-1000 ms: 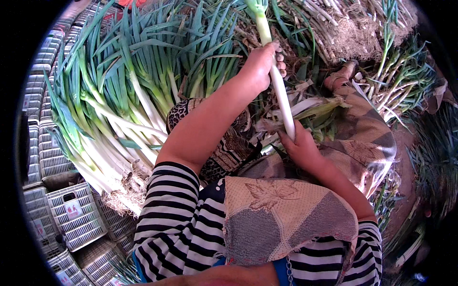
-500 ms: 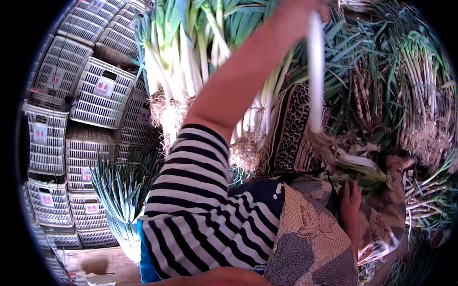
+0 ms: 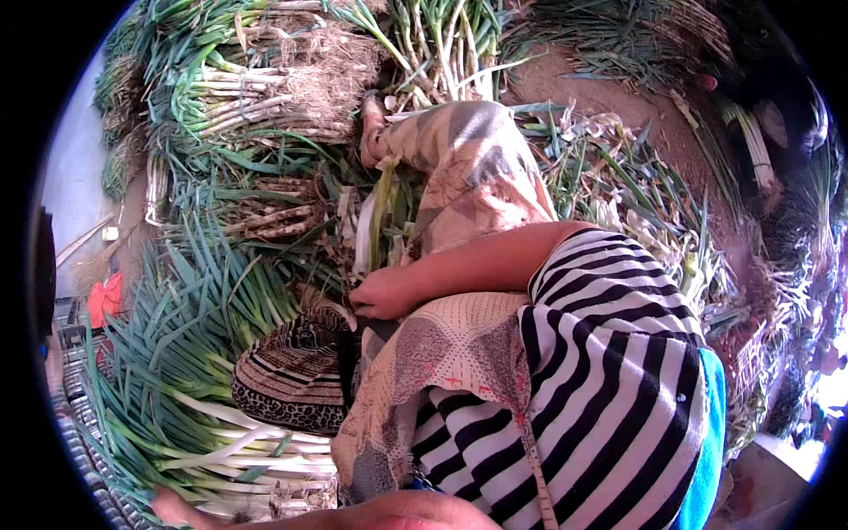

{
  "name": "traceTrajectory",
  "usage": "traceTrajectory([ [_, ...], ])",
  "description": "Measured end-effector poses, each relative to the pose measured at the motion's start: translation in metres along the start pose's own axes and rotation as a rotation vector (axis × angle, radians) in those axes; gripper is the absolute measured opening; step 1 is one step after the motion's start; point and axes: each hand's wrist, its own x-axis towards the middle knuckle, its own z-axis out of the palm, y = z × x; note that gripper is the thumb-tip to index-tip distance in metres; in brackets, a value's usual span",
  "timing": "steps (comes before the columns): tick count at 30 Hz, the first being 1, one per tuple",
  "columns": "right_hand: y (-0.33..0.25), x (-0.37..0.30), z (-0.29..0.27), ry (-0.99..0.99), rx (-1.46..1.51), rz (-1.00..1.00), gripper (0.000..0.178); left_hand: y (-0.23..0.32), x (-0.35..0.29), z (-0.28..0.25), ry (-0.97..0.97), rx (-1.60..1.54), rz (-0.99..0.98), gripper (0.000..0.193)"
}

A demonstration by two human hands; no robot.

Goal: The person sits on the ground and peels the outer layers off green onions by hand. They pick up each onion, strip away the dry outer skin, and place the cleaned vegetable into a pile.

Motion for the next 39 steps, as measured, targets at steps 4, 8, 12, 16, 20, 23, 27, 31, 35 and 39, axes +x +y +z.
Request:
traceTrajectory([
  [4,0.000,-0.006,0.001,-0.007,-0.009,0.021,0.029,0.107,-0.021,0.006,-0.248,-0.342,0.474,0.032],
  [8,0.003,0.001,0.008,-0.023,-0.026,0.054,0.029,0.225,-0.086,-0.025,-0.848,-0.389,0.821,0.026],
  [12,0.016,-0.004,0.010,0.063,0.019,0.089,0.029,0.304,-0.130,-0.052,-1.077,-0.577,0.956,0.024],
  [16,0.018,-0.004,-0.003,0.030,0.002,0.160,0.029,0.334,-0.141,-0.035,-0.988,-0.480,0.984,0.025],
  [20,0.034,0.005,-0.002,-0.062,-0.002,0.163,0.029,0.348,-0.154,-0.004,-1.018,-0.556,0.943,0.028],
  [23,0.039,0.014,-0.002,-0.167,-0.001,0.230,0.030,0.336,-0.160,0.020,-1.033,-0.645,1.007,0.030],
  [27,0.055,0.039,0.011,-0.179,-0.061,0.162,0.024,0.314,-0.169,0.024,-1.195,-0.535,1.005,0.024],
  [31,0.072,0.078,0.005,-0.093,0.215,0.256,0.022,0.312,-0.182,0.025,-1.135,-0.666,0.995,0.022],
  [35,0.084,0.155,-0.004,0.039,0.408,0.407,0.023,0.307,-0.178,0.022,-1.130,-0.672,0.977,0.021],
  [39,0.145,0.223,0.004,0.289,0.225,0.284,0.028,0.307,-0.175,0.006,-1.126,-0.687,0.989,0.027],
])
